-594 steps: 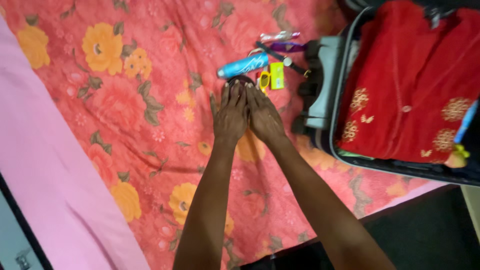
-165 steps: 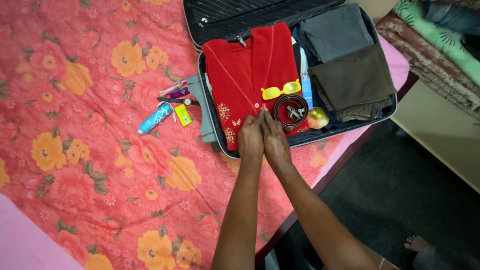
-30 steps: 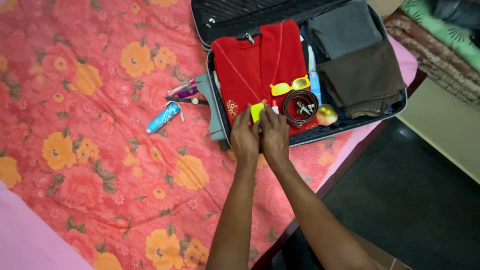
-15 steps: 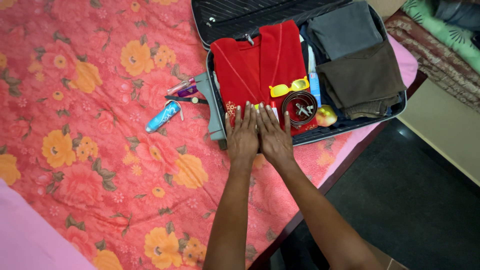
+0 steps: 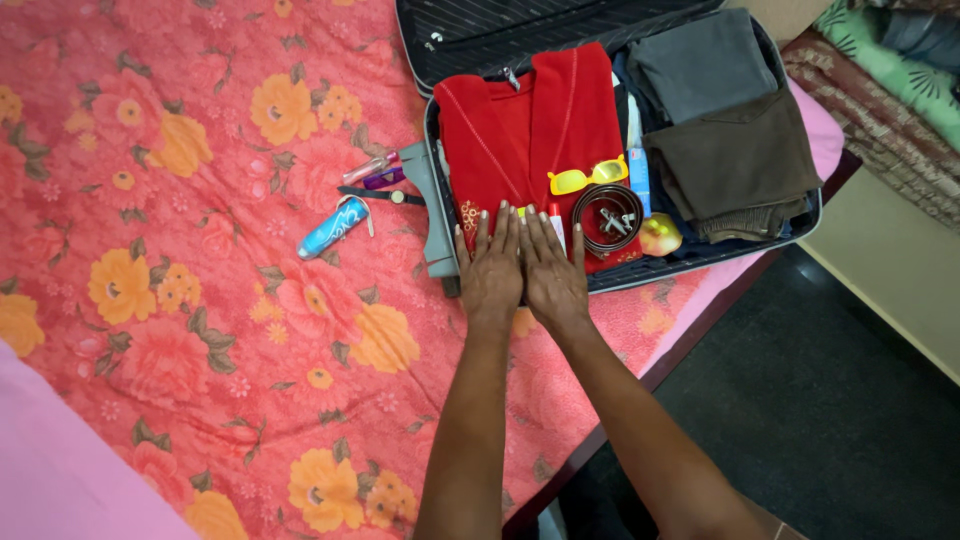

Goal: The person packs a suitcase by placing a belt, sunglasses, a watch, a toothbrush, a hairbrush, and several toiletries into the open suitcase. The person then closes and zips the suitcase.

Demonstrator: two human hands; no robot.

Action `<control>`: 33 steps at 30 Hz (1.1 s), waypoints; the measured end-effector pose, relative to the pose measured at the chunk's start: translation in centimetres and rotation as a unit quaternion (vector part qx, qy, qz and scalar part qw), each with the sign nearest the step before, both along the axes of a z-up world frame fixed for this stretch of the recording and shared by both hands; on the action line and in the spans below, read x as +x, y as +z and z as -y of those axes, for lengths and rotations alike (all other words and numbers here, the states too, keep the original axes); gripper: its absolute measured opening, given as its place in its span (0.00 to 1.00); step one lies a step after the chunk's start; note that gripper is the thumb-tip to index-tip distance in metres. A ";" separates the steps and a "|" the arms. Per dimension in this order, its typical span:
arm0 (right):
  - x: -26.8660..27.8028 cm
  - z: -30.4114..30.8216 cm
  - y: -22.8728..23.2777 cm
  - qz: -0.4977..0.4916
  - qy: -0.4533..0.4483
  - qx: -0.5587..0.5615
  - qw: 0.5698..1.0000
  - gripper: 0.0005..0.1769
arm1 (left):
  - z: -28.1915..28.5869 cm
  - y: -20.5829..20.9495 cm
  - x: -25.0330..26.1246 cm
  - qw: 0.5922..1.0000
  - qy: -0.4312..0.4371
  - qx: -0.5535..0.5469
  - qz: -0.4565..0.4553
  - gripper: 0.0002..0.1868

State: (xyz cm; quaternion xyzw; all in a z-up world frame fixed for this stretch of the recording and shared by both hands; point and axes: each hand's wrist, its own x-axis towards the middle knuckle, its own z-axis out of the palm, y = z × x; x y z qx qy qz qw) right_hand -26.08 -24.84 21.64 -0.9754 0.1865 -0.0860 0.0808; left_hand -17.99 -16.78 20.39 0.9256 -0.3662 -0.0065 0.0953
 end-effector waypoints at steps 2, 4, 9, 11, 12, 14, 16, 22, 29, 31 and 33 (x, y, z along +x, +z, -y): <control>-0.2 0.1 -0.1 0.008 0.001 -0.009 1.000 0.37 | 0.0 -0.3 0.0 1.000 -0.005 -0.001 0.009 0.32; -0.3 -0.1 -0.1 0.028 0.011 -0.002 1.000 0.35 | -0.6 -0.4 -0.2 1.000 -0.001 -0.010 0.006 0.32; 0.0 0.4 0.3 0.054 0.008 0.026 0.998 0.34 | -0.3 0.4 0.0 0.999 -0.006 -0.054 0.001 0.31; 0.1 0.2 0.7 0.060 0.000 0.025 0.998 0.33 | -0.3 1.0 0.3 0.999 -0.022 -0.037 0.007 0.32; 0.1 -0.1 0.9 0.063 -0.004 0.025 0.998 0.32 | -0.5 1.3 0.4 0.999 -0.030 -0.027 0.010 0.32; 0.5 -0.5 1.2 0.073 -0.004 0.016 0.997 0.33 | -0.9 1.8 0.7 0.998 -0.034 -0.045 0.029 0.32; 0.9 -0.9 1.6 0.079 -0.003 0.008 0.997 0.32 | -1.2 2.4 1.1 0.997 -0.036 -0.047 0.048 0.32; 3.1 -2.6 2.4 0.076 0.014 0.003 0.997 0.31 | -3.4 3.5 2.8 0.997 -0.020 -0.058 0.047 0.32; 7.2 -5.7 2.0 0.084 0.064 0.027 0.994 0.32 | -7.5 2.9 6.1 0.997 0.016 -0.054 0.049 0.32; 8.7 -6.7 1.8 0.094 0.091 0.045 0.990 0.33 | -8.9 2.5 7.4 0.997 0.029 -0.048 0.051 0.32; 10.2 -7.7 1.5 0.107 0.121 0.062 0.985 0.35 | -10.3 2.0 8.6 0.997 0.038 -0.044 0.058 0.32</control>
